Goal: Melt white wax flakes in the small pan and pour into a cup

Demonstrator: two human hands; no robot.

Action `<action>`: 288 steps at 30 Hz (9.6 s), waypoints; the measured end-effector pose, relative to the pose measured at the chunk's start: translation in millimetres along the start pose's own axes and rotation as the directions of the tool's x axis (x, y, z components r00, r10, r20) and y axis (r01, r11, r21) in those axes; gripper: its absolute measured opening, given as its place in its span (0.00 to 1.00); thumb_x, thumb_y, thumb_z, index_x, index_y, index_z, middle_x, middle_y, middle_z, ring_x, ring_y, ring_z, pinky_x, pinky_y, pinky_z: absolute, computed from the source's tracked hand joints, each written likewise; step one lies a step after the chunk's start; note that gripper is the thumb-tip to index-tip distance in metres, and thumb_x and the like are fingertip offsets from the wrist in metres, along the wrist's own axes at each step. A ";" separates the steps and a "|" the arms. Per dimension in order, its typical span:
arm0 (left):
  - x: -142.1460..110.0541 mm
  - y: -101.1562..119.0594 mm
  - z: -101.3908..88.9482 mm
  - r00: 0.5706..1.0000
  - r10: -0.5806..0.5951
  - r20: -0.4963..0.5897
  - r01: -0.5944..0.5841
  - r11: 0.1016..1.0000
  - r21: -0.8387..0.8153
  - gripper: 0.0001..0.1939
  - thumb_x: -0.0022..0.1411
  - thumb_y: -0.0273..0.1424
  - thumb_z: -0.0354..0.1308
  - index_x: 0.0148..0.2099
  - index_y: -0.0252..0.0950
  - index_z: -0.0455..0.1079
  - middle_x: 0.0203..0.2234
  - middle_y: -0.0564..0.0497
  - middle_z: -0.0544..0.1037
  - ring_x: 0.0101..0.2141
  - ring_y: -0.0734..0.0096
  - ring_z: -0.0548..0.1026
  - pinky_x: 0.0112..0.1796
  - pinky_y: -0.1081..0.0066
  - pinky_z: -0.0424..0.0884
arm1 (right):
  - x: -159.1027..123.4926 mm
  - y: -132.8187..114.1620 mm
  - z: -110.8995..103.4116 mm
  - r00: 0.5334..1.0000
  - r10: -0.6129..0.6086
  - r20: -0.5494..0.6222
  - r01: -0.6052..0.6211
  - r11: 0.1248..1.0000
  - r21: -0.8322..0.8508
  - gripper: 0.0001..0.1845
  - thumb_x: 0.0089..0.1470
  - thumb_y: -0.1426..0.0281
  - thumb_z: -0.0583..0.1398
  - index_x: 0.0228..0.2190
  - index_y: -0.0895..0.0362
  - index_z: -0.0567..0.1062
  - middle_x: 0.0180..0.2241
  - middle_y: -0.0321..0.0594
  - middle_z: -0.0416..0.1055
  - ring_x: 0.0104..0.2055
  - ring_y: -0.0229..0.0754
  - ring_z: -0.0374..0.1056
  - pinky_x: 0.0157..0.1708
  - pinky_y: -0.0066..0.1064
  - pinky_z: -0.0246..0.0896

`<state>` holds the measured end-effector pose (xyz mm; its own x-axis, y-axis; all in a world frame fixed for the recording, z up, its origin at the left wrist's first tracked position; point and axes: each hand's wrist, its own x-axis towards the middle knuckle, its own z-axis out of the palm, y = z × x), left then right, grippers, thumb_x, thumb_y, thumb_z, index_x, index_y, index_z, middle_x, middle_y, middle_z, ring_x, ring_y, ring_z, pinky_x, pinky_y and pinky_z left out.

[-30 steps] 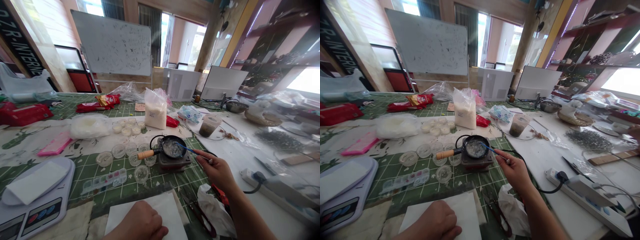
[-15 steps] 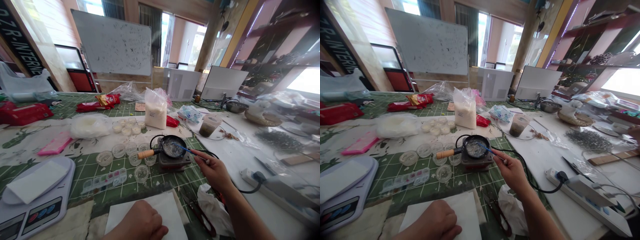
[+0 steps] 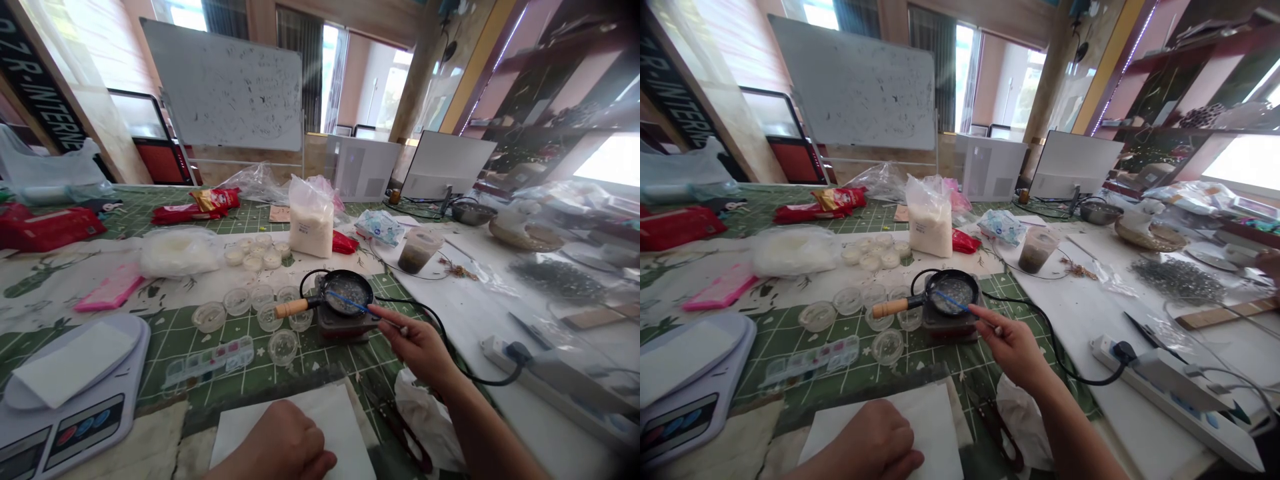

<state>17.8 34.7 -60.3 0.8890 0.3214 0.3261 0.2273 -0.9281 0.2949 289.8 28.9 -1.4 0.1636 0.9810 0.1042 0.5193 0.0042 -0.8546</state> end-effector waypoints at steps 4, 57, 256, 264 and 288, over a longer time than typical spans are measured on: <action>0.4 0.4 0.4 1.000 0.002 -0.012 -0.002 1.000 -0.001 0.21 0.70 0.33 0.44 0.23 0.37 0.61 0.16 0.53 0.71 0.18 0.72 0.67 0.23 0.67 0.51 | -0.6 -1.6 0.3 0.995 0.026 -0.095 -0.028 0.999 -0.018 0.30 0.58 0.55 0.55 0.55 0.60 0.72 0.15 0.27 0.47 0.18 0.32 0.44 0.17 0.25 0.43; -0.3 -1.7 2.9 1.000 -0.001 -0.018 0.001 1.000 0.019 0.18 0.66 0.31 0.49 0.22 0.37 0.62 0.16 0.54 0.71 0.17 0.72 0.66 0.22 0.66 0.49 | -8.2 -10.0 -18.6 0.984 0.018 -0.175 -0.001 0.995 0.097 0.24 0.54 0.53 0.59 0.40 0.61 0.78 0.17 0.31 0.60 0.16 0.31 0.50 0.16 0.25 0.44; -1.3 1.3 1.1 0.999 -0.021 0.043 0.020 1.000 0.022 0.20 0.69 0.34 0.47 0.23 0.36 0.63 0.17 0.53 0.72 0.18 0.72 0.68 0.23 0.68 0.52 | -7.4 -14.8 -4.6 0.954 0.025 -0.300 -0.003 0.997 0.074 0.23 0.55 0.53 0.57 0.38 0.61 0.78 0.14 0.31 0.60 0.15 0.33 0.54 0.15 0.25 0.48; -0.7 0.1 0.9 0.999 -0.015 0.031 0.014 1.000 0.015 0.20 0.69 0.34 0.46 0.24 0.37 0.63 0.17 0.53 0.72 0.18 0.72 0.67 0.23 0.67 0.52 | -5.1 -10.4 -0.9 0.971 0.035 -0.238 -0.014 0.996 0.089 0.27 0.55 0.53 0.58 0.45 0.61 0.77 0.13 0.29 0.59 0.15 0.34 0.56 0.16 0.26 0.51; -1.2 1.0 0.9 1.000 -0.017 0.013 0.017 1.000 0.007 0.17 0.67 0.31 0.48 0.24 0.36 0.62 0.18 0.54 0.72 0.18 0.73 0.67 0.23 0.66 0.50 | -4.0 -8.9 -5.3 0.977 0.039 -0.210 -0.015 0.994 0.110 0.27 0.56 0.53 0.57 0.43 0.63 0.77 0.13 0.29 0.60 0.16 0.34 0.57 0.18 0.25 0.52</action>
<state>17.4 33.2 -61.2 0.8903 0.3342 0.3094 0.2446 -0.9239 0.2943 288.9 23.9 8.5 0.3559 0.9179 0.1757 0.4211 0.0104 -0.9070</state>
